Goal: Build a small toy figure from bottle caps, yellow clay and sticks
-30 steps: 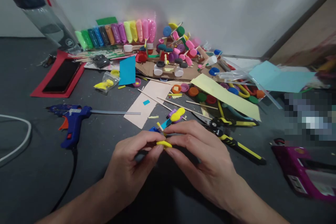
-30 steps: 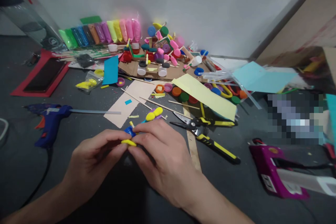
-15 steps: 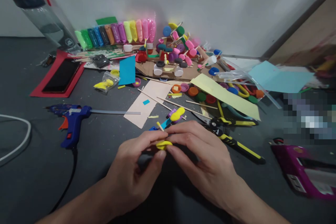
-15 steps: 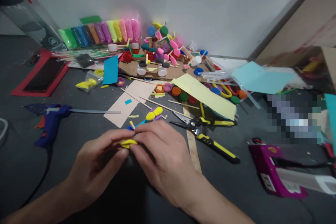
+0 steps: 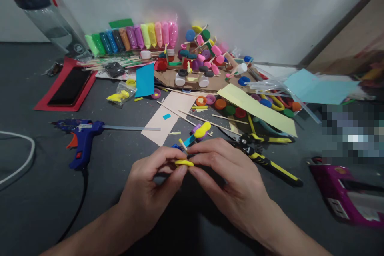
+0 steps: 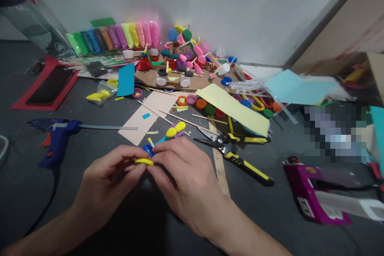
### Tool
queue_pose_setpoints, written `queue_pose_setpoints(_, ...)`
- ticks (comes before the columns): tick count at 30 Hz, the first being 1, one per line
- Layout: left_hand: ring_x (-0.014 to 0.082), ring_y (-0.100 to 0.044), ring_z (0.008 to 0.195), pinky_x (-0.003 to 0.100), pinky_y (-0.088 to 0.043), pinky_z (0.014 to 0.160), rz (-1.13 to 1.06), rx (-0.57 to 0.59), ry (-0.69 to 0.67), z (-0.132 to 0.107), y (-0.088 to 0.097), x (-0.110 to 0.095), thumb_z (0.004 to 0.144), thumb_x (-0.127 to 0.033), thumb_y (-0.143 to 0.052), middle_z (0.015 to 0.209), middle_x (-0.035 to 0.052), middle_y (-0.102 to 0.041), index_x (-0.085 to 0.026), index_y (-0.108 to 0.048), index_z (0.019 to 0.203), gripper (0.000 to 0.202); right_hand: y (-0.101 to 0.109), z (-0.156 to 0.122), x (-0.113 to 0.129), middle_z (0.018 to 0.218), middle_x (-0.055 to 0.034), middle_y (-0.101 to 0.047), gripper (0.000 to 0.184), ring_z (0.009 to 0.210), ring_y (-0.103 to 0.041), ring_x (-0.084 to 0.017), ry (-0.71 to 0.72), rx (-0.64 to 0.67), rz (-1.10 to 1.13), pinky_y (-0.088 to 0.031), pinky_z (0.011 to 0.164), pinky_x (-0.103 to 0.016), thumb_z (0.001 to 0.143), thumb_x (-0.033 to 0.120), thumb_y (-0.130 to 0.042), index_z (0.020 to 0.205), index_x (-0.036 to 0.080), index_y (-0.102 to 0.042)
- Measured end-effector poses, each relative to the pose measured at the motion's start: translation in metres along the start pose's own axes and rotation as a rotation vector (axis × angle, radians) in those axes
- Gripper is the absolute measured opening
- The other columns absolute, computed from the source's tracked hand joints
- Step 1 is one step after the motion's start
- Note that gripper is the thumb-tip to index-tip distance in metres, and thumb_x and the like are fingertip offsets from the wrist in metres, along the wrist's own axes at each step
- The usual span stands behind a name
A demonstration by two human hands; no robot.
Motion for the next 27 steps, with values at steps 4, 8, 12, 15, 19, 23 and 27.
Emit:
queue_pose_setpoints(4,0.0070,-0.070,0.067,0.011,-0.052,0.062,0.067,0.011,-0.023,-0.0019,0.0011,0.0020,0.092,-0.017,-0.059,0.080,-0.0049,-0.076,-0.023,-0.069,0.094,0.011,-0.0015,-0.0010,-0.0004,0.099,-0.0062,-0.074,0.006,0.090,-0.069,-0.017,0.009,0.010,-0.013,-0.056,0.081,-0.030,0.092,0.014,-0.065,0.091,0.020,-0.067)
queue_pose_setpoints(8,0.0071,-0.071,0.069,0.012,-0.051,0.063,0.115,0.009,-0.041,-0.0041,0.0020,0.0024,0.093,-0.017,-0.059,0.079,-0.0054,-0.076,-0.023,-0.069,0.092,0.012,-0.0031,-0.0020,0.0001,0.100,-0.0059,-0.074,0.005,0.091,-0.068,-0.016,0.019,0.014,-0.015,-0.054,0.082,-0.029,0.091,0.013,-0.066,0.090,0.018,-0.067)
queue_pose_setpoints(12,0.0071,-0.073,0.072,0.011,-0.053,0.066,0.034,0.028,0.010,-0.0043,0.0001,0.0045,0.094,-0.018,-0.058,0.083,-0.0047,-0.077,-0.023,-0.067,0.099,0.012,-0.0019,-0.0008,0.0001,0.099,-0.0064,-0.074,0.004,0.090,-0.068,-0.015,0.021,0.009,-0.014,-0.054,0.083,-0.028,0.091,0.013,-0.066,0.090,0.016,-0.067)
queue_pose_setpoints(15,0.0102,-0.074,0.092,0.015,-0.055,0.080,-0.068,0.101,0.054,-0.0059,-0.0027,0.0053,0.096,-0.021,-0.056,0.105,-0.0002,-0.078,-0.025,-0.064,0.116,0.022,0.0001,0.0009,-0.0008,0.099,-0.0062,-0.074,0.006,0.092,-0.068,-0.016,-0.002,0.020,0.007,-0.055,0.083,-0.028,0.092,0.013,-0.064,0.093,0.018,-0.067)
queue_pose_setpoints(19,0.0128,-0.071,0.100,0.020,-0.055,0.088,-0.149,0.176,0.063,-0.0091,-0.0035,0.0044,0.096,-0.021,-0.055,0.118,0.0030,-0.074,-0.025,-0.060,0.124,0.028,0.0017,0.0014,-0.0021,0.098,-0.0054,-0.073,0.007,0.091,-0.067,-0.015,-0.038,0.027,0.027,-0.055,0.081,-0.027,0.093,0.013,-0.063,0.094,0.018,-0.068)
queue_pose_setpoints(23,0.0088,-0.071,0.084,0.015,-0.053,0.074,-0.079,0.105,0.020,-0.0062,-0.0015,0.0037,0.094,-0.019,-0.058,0.099,-0.0023,-0.075,-0.026,-0.065,0.111,0.019,0.0010,-0.0003,-0.0020,0.099,-0.0054,-0.073,0.005,0.092,-0.067,-0.014,-0.029,0.029,0.016,-0.054,0.083,-0.026,0.093,0.014,-0.064,0.094,0.017,-0.068)
queue_pose_setpoints(27,0.0066,-0.069,0.074,0.012,-0.050,0.066,0.037,0.015,-0.017,-0.0033,-0.0002,0.0026,0.092,-0.016,-0.058,0.085,-0.0048,-0.075,-0.024,-0.068,0.096,0.013,-0.0002,-0.0013,-0.0017,0.101,-0.0053,-0.073,0.006,0.096,-0.067,-0.013,-0.028,0.034,0.013,-0.053,0.087,-0.025,0.093,0.017,-0.066,0.099,0.016,-0.068)
Point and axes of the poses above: each hand's wrist, its own z-axis towards the middle knuckle, its own y-axis out of the back of the hand, x = y × z, the point moved 4 cm from there along z, towards the middle knuckle
